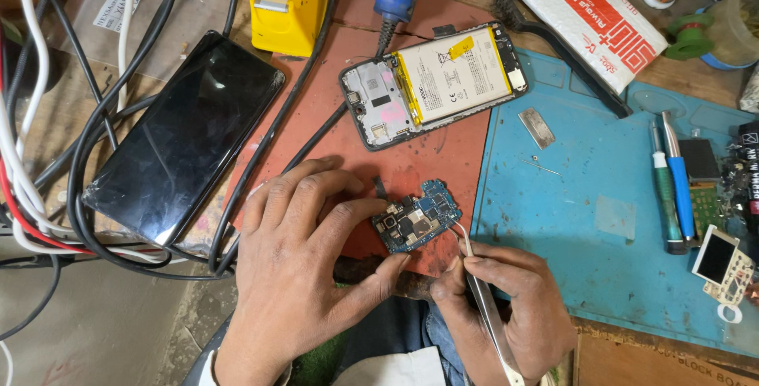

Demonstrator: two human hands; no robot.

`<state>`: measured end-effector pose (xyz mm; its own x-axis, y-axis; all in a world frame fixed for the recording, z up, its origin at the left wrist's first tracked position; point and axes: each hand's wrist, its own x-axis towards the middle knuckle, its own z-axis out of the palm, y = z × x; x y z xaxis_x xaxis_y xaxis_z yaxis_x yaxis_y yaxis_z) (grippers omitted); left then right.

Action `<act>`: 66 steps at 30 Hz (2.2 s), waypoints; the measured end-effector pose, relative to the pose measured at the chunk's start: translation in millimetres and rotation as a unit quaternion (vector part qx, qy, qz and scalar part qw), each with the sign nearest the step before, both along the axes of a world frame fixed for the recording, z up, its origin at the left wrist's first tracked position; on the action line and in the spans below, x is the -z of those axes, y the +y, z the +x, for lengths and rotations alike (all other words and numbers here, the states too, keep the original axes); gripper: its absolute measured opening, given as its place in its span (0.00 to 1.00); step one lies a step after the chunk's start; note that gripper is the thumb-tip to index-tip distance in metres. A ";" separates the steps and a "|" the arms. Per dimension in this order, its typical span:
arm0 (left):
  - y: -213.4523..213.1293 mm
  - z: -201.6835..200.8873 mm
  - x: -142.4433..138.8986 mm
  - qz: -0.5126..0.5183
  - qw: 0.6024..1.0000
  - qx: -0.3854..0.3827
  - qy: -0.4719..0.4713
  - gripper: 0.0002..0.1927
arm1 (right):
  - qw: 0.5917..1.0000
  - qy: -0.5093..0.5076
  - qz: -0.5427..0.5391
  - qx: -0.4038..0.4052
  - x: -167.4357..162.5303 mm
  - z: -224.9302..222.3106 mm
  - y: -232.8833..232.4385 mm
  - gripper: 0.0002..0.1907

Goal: The person removes the battery from a disassembled smartphone and then uses tweezers and a thin metal tool to manipulate components on the motherboard. The battery is set aside, and the motherboard is held and probed throughout the clip.

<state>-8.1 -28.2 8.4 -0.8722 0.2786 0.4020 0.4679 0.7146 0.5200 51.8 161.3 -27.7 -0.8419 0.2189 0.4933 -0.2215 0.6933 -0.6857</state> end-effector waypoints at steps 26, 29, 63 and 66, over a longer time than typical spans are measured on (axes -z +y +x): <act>0.2 0.0 1.2 0.004 1.000 0.001 0.004 0.23 | 0.999 0.029 0.022 0.012 3.9 -1.3 0.2 0.17; 0.0 -0.1 1.5 0.005 1.000 0.002 0.003 0.23 | 0.999 0.023 0.027 0.006 3.6 -0.3 0.5 0.17; 0.2 0.2 2.3 0.001 1.000 0.002 0.014 0.23 | 0.999 0.010 0.026 0.015 -2.4 -1.7 -3.4 0.15; 0.8 0.6 1.5 0.000 1.000 0.001 0.017 0.23 | 0.999 0.010 0.025 0.025 -1.9 -2.2 -4.3 0.15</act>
<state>-7.5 -27.4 6.9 -0.8577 0.2793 0.4316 0.4861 0.7138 0.5041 49.5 156.9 -25.8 -0.8201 0.2348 0.5218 -0.2002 0.7365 -0.6461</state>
